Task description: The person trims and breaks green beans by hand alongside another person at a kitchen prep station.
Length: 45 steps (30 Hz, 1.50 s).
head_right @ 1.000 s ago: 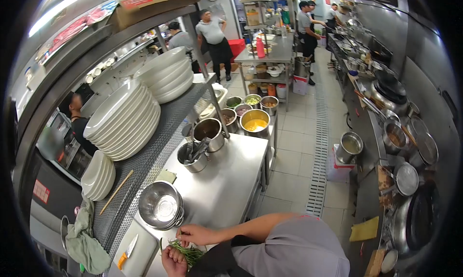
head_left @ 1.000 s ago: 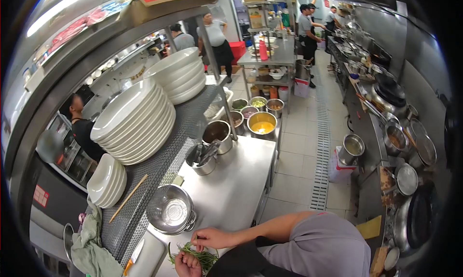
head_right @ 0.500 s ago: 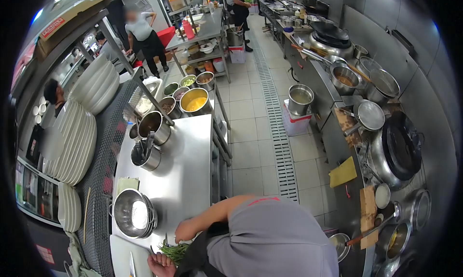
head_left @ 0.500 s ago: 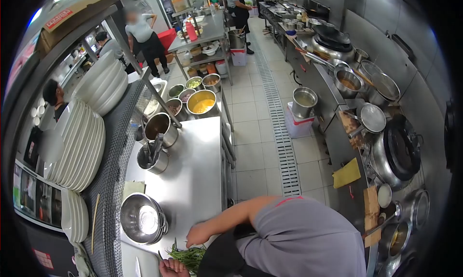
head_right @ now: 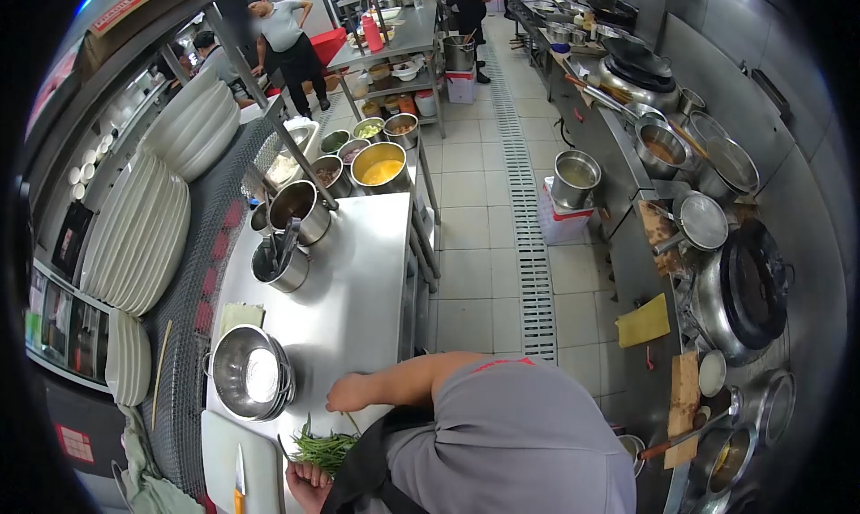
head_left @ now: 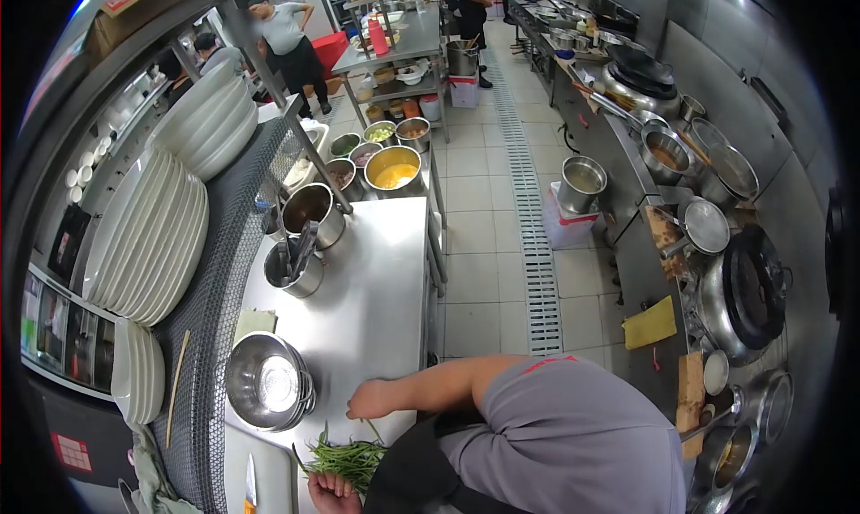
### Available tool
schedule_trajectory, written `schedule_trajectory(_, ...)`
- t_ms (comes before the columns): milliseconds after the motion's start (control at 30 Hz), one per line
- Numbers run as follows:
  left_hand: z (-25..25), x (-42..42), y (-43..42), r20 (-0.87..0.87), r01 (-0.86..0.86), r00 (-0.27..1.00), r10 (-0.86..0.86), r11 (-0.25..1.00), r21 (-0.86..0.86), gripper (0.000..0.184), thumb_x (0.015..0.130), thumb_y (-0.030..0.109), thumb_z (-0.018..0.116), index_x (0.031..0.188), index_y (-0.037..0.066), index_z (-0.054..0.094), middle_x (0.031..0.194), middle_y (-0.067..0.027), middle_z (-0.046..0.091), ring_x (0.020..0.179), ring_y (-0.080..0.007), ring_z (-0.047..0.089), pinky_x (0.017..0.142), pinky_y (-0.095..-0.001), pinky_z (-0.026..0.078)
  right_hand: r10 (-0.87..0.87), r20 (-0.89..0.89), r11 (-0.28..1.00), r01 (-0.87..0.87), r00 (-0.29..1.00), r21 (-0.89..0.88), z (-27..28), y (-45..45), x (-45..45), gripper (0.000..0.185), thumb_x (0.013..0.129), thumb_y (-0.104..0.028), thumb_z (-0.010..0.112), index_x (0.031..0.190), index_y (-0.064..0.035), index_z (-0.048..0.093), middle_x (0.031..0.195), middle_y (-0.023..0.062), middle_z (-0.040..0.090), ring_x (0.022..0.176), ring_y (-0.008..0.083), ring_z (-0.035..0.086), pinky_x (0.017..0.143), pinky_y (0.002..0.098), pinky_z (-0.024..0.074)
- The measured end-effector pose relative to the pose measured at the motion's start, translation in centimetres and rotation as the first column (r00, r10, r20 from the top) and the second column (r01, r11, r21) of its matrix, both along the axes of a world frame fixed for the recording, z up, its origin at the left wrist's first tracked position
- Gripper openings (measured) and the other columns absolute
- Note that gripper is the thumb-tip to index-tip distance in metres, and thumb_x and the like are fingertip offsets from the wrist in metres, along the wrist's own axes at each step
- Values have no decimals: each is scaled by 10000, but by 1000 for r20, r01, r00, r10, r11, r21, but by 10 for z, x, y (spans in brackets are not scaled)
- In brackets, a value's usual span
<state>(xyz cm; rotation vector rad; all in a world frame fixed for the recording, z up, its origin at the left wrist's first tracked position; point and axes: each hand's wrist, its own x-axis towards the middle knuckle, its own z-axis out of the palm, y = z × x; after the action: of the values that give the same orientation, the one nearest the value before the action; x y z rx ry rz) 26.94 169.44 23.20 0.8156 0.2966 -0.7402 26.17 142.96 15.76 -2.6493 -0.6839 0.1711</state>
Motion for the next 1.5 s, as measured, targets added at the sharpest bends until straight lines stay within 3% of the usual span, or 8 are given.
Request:
schedule_trajectory(267,16,-19,-14,-24,-47,999,44,989,-140,354,989,259,428,667,133,353,574,11,292,453,-103,245,394,-261,220,-140,-85,981,149,987,121,-34,-14,32,215,827,-143,528,938,13,626,974,217,643,917,381,622,798,467,510)
schedule_trajectory(533,21,-35,-32,-18,-92,996,92,996,12,319,981,264,460,706,116,396,595,16,335,477,-85,290,427,-231,234,-83,-24,986,86,996,141,-20,-32,12,170,758,-154,610,866,-23,619,867,171,649,797,366,635,714,462,514)
schedule_trajectory(600,21,-36,-37,26,-99,995,97,991,93,301,978,266,467,729,102,429,600,21,347,484,-79,300,430,-226,236,-211,-242,881,292,947,372,3,-33,7,178,758,-167,629,844,-12,608,768,157,643,726,318,635,664,414,501)
schedule_trajectory(700,16,-32,-46,100,-16,995,-6,976,219,277,972,278,481,783,76,495,611,32,368,496,-69,315,437,-222,238,-63,-441,765,327,895,555,21,-30,1,135,775,-85,648,851,-13,563,731,44,593,684,123,553,636,284,463)
schedule_trajectory(1033,15,-13,-79,411,54,820,-400,767,639,211,949,257,556,860,66,566,647,61,431,551,-37,340,491,-215,261,201,-556,626,331,806,706,76,-22,-2,146,821,-150,619,865,-12,598,731,57,633,603,100,543,548,258,440)
schedule_trajectory(1100,20,-13,-79,399,62,840,-368,796,602,189,941,232,562,849,67,569,657,62,446,561,-35,352,500,-213,271,396,-787,519,592,472,616,98,-25,-2,95,869,-111,584,872,-17,591,735,50,592,503,64,458,451,220,348)
schedule_trajectory(1433,26,-16,-75,462,-67,685,-564,583,810,241,943,249,571,806,54,599,676,49,503,633,-44,419,566,-226,334,339,-775,612,501,534,613,96,-10,-6,137,870,-169,640,863,-35,618,702,20,568,467,36,351,420,207,257)
schedule_trajectory(1500,19,-17,-77,503,-98,731,-461,658,746,253,951,264,565,825,50,610,684,52,504,641,-47,421,577,-226,341,338,-764,528,561,550,638,95,-9,-5,125,873,-153,647,881,-32,613,705,26,563,465,37,354,420,208,255)
